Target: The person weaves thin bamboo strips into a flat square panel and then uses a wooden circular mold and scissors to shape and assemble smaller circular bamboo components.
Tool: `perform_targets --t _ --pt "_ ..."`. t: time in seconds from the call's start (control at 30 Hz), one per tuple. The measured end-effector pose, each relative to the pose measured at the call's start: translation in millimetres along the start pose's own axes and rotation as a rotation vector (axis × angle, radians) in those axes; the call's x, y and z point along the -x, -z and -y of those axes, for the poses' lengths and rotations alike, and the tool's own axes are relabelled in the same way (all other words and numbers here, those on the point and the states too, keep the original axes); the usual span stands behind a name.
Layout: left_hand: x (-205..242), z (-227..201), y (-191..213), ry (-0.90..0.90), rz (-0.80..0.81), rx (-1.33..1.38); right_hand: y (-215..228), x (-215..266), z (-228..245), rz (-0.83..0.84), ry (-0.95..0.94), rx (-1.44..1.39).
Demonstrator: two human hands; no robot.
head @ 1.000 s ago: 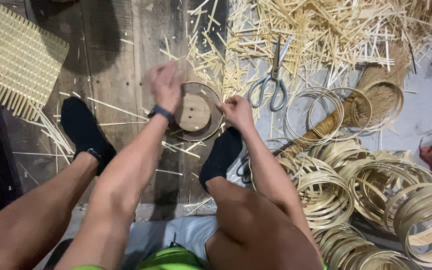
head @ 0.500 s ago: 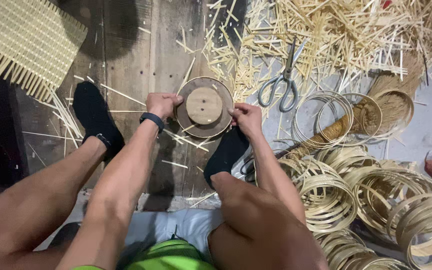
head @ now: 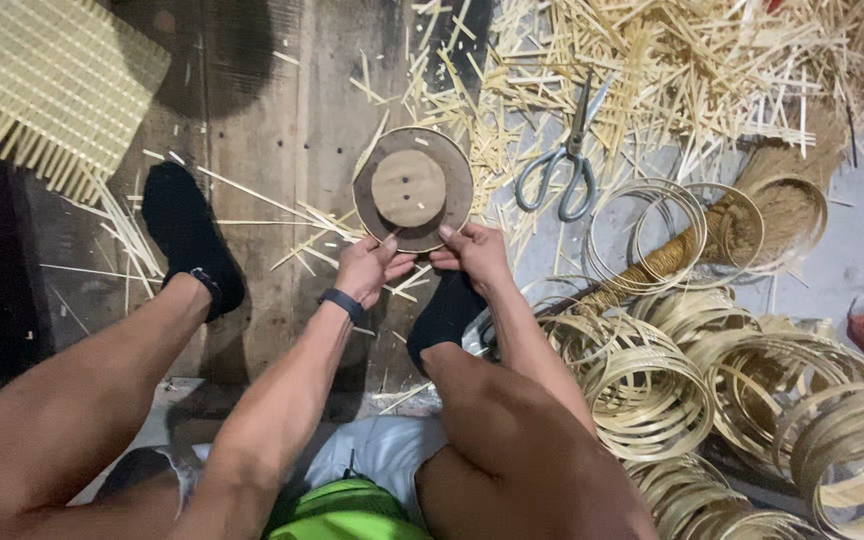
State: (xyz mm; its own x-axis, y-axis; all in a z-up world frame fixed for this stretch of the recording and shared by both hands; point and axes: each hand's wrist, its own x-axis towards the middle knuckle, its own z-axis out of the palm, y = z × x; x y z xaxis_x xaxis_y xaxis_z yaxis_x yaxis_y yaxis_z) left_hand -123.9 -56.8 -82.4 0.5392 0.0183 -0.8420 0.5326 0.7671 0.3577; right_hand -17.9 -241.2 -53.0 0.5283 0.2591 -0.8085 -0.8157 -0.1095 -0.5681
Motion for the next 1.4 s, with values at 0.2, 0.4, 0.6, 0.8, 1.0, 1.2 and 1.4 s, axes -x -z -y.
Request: perform_targets --t 0.2,0.4,0.6,0.8,1.0,1.2,1.4 --pt "-14 9 3 -0.041 -0.173 -0.072 -3 -6 -6 -0.043 0.023 0.031" --pt "22 -80 16 -0.092 -0.091 -0.585 -1 6 21 -0.179 0.195 0.775" --pt "61 -149 -41 -0.694 -0.02 -1.271 -38 25 60 0.118 0.533 0.343" --pt "62 -100 -90 -1.118 -0.025 -0.902 -47 22 66 -0.083 0.307 0.101" --pt "37 -101 -76 -1.111 -0.088 -1.152 -23 21 57 0.044 0.31 -0.105" --pt "-16 -160 -15 -1.274 -0.128 -0.848 29 8 14 0.301 0.121 -0.655" --pt "4 -244 14 -0.656 -0.385 -0.638 6 -59 -32 0.213 0.394 -0.35"
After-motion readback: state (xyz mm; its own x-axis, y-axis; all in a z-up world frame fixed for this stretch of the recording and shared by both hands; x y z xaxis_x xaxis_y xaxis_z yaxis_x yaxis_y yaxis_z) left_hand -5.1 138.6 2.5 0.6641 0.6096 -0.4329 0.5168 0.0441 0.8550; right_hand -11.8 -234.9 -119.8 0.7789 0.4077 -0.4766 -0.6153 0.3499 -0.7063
